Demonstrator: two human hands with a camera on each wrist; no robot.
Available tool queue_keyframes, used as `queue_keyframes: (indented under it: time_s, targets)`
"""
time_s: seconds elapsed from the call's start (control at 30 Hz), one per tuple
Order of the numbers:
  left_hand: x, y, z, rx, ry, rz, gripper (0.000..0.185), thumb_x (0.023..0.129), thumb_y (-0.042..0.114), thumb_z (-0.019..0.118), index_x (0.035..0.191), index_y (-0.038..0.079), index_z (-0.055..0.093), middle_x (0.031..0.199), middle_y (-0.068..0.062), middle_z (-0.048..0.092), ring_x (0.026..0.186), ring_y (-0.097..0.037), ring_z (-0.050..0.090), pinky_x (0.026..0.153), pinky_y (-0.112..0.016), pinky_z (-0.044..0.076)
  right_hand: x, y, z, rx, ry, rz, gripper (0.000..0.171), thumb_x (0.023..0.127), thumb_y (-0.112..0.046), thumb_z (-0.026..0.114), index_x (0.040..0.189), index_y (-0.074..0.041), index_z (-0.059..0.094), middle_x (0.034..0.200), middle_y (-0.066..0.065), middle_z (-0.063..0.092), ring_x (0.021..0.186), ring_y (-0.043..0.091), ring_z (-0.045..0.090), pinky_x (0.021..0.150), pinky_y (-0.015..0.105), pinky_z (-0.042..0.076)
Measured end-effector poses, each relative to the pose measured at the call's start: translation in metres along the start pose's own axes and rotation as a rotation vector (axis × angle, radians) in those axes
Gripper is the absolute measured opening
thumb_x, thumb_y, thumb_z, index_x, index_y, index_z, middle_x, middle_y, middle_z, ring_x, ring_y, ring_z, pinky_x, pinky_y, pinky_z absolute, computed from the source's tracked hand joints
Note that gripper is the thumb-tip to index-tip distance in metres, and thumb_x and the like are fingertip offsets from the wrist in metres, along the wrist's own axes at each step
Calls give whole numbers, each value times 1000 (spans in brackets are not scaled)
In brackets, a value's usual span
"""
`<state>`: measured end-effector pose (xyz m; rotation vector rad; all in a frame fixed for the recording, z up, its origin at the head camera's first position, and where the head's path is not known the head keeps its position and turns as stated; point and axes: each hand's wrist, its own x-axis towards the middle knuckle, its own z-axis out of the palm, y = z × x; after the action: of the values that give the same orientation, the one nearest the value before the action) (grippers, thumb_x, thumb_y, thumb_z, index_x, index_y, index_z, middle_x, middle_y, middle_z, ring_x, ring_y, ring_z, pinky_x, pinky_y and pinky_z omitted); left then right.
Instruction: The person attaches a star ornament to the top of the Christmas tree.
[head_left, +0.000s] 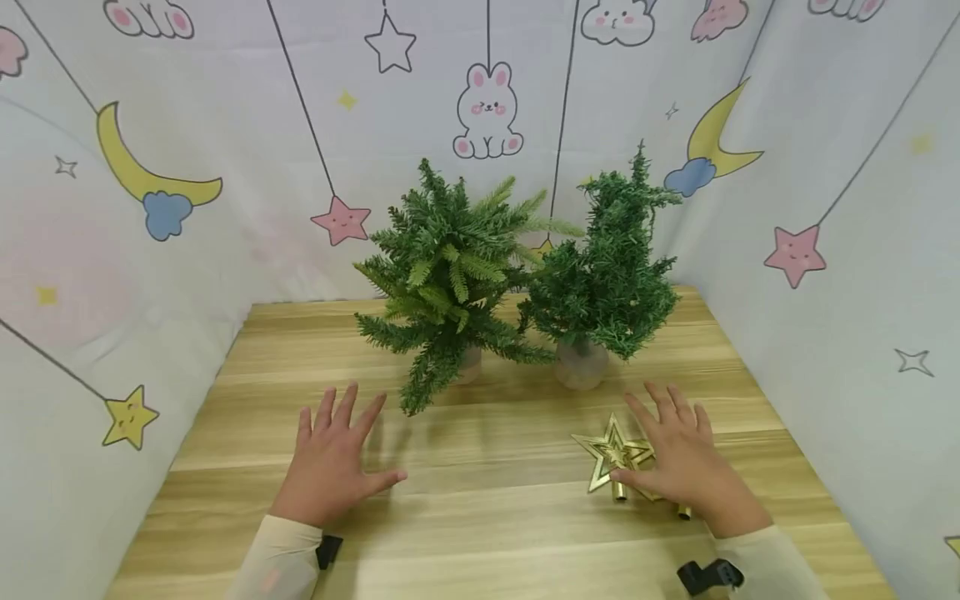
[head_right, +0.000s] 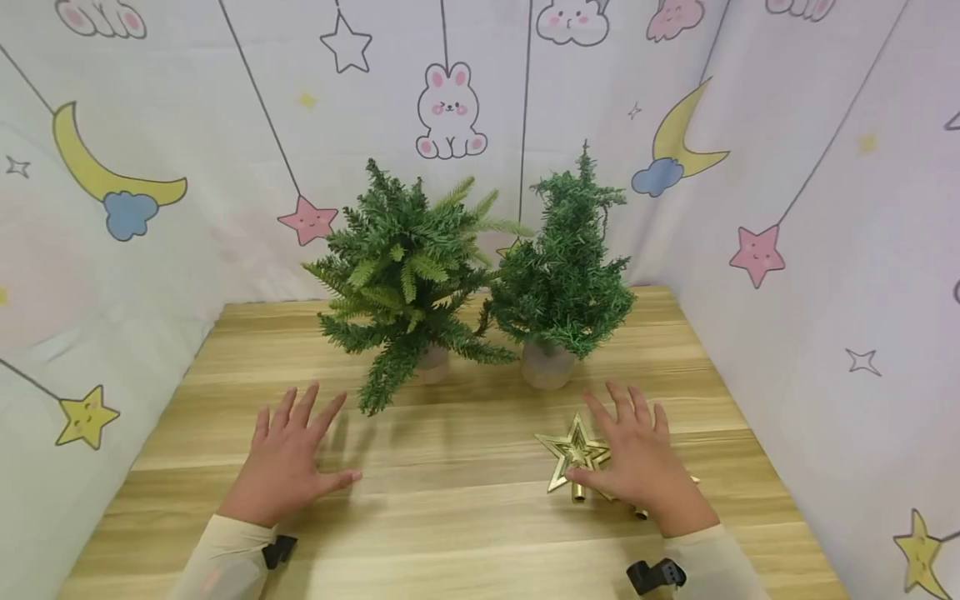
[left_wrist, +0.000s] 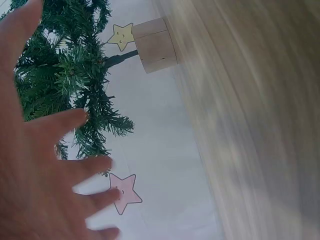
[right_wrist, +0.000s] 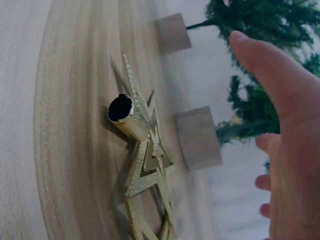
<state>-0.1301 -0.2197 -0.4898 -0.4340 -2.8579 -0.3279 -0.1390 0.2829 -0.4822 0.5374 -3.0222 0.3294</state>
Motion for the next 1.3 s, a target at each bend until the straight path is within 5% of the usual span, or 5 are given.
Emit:
queue_keyframes:
  time_s: [0.23, 0.43, 0.7, 0.9, 1.3]
  targets:
    - [26, 7, -24, -257, 438, 196, 53, 82, 33, 75, 127, 8, 64, 132, -15, 59, 124, -37, 51, 100, -57, 39, 9, 11, -4, 87, 4, 12, 102, 80, -66, 68, 153, -7, 29, 138, 28, 43, 122, 50, 42, 96, 69, 34]
    - [71, 24, -48, -265, 576, 194, 46, 85, 22, 69, 125, 2, 63, 128, -16, 60, 118, -35, 54, 100, -51, 42, 14, 18, 5, 32, -132, 91, 107, 65, -80, 68, 139, -4, 53, 130, 23, 54, 115, 45, 48, 92, 65, 39]
    - [114, 37, -53, -433, 461, 14, 63, 92, 38, 65, 139, -1, 50, 133, -20, 57, 123, -38, 51, 102, -54, 41, 17, 12, 17, -30, -171, 156, 112, 43, -90, 68, 121, -11, 64, 115, 9, 58, 100, 29, 49, 77, 47, 36]
    - [122, 36, -50, -579, 301, -164, 84, 91, 58, 59, 152, 7, 33, 147, -20, 44, 133, -38, 43, 102, -57, 42, 20, 2, 16, -3, -196, 151, 86, 47, -85, 73, 101, -18, 65, 99, -1, 55, 88, 23, 45, 73, 42, 30]
    - [127, 42, -48, -705, 221, -228, 91, 88, 63, 58, 156, 14, 24, 153, -19, 35, 119, -44, 55, 92, -56, 50, 19, 8, 12, 114, -252, 163, 64, 66, -57, 84, 110, -15, 62, 102, -1, 66, 91, 23, 57, 76, 44, 32]
